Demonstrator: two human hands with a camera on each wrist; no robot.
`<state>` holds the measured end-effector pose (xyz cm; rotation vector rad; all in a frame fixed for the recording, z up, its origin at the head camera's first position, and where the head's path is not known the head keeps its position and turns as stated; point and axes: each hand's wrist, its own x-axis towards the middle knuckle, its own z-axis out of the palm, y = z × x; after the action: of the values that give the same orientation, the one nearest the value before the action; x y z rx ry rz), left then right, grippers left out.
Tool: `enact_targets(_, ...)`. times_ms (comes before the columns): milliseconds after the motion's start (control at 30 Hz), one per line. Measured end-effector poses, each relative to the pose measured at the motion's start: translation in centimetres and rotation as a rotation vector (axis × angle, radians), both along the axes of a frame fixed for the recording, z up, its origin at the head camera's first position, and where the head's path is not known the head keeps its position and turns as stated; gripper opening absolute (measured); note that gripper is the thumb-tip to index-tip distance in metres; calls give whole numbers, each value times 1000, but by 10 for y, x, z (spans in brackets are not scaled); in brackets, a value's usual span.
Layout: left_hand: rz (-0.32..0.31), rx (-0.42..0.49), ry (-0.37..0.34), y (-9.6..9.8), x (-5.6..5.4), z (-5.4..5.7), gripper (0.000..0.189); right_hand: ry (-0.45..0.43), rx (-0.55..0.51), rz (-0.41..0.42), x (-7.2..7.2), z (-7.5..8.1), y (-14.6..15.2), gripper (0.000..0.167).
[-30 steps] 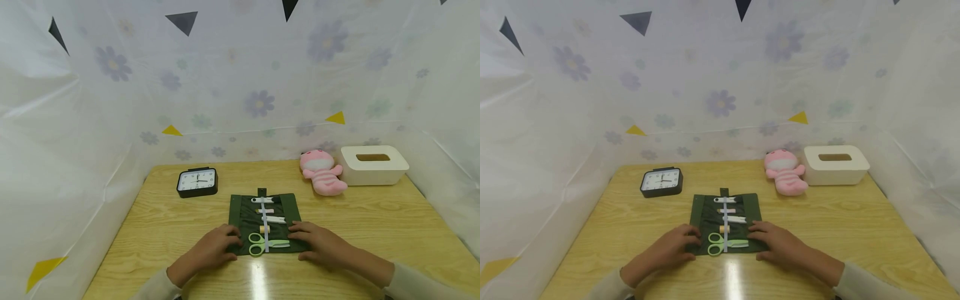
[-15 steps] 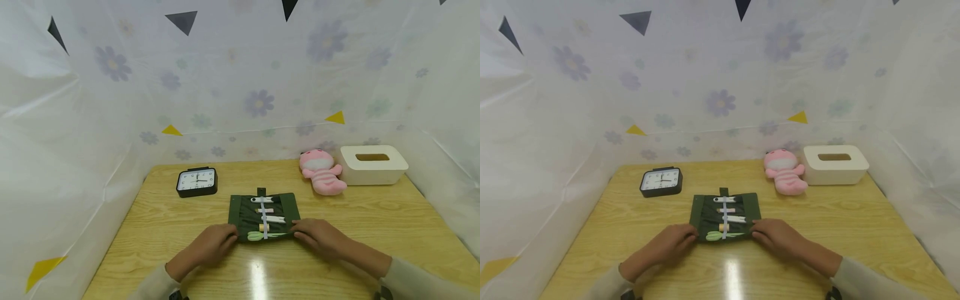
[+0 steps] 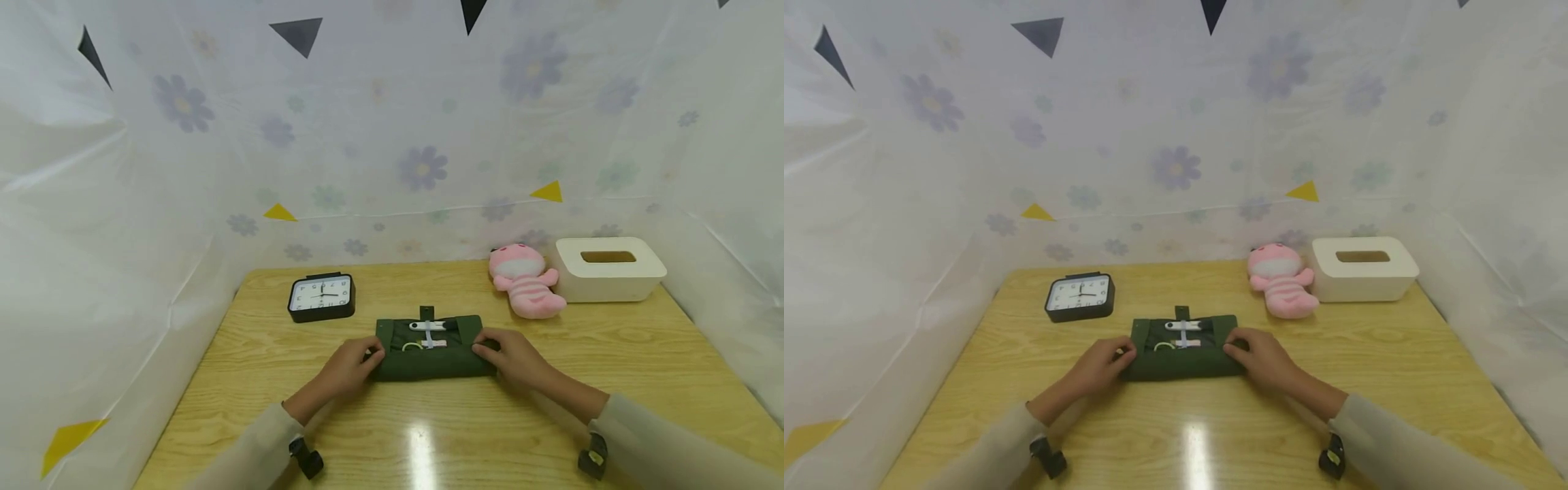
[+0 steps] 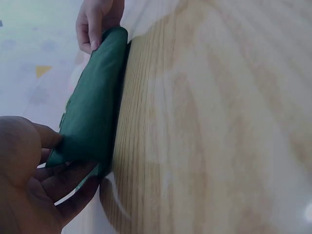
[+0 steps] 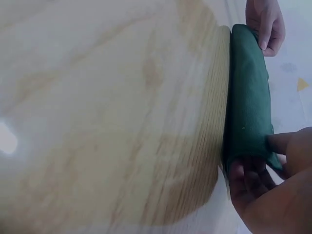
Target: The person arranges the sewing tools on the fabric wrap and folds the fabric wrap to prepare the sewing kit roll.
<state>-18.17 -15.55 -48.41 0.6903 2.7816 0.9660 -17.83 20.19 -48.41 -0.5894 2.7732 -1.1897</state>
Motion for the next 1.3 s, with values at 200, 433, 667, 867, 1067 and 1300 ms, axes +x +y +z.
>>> enact_targets(200, -13, -21, -2, 3, -15, -3, 13, -97, -8, -53, -16, -8, 1, 11)
enact_targets(433, -21, -98, 50, 8, -21, -7, 9, -64, 9, -58, -22, -16, 0, 12)
enact_targets(667, -73, -198, 179, 10, -18, -7, 9, 128, 98, -79, -17, -21, -5, 16)
enact_targets(867, -275, -375, 457, 16, -9, -2, 19, 387, 180, -1, -8, -19, -9, 19)
enact_targets(1067, -295, -457, 440, 18, 1, 1, 28, 504, 251, 177, 5, -17, -2, 14)
enact_targets(1300, -285, -497, 435, 19, 3, 0, 30, 459, 352, 255, 9, -18, 7, 42)
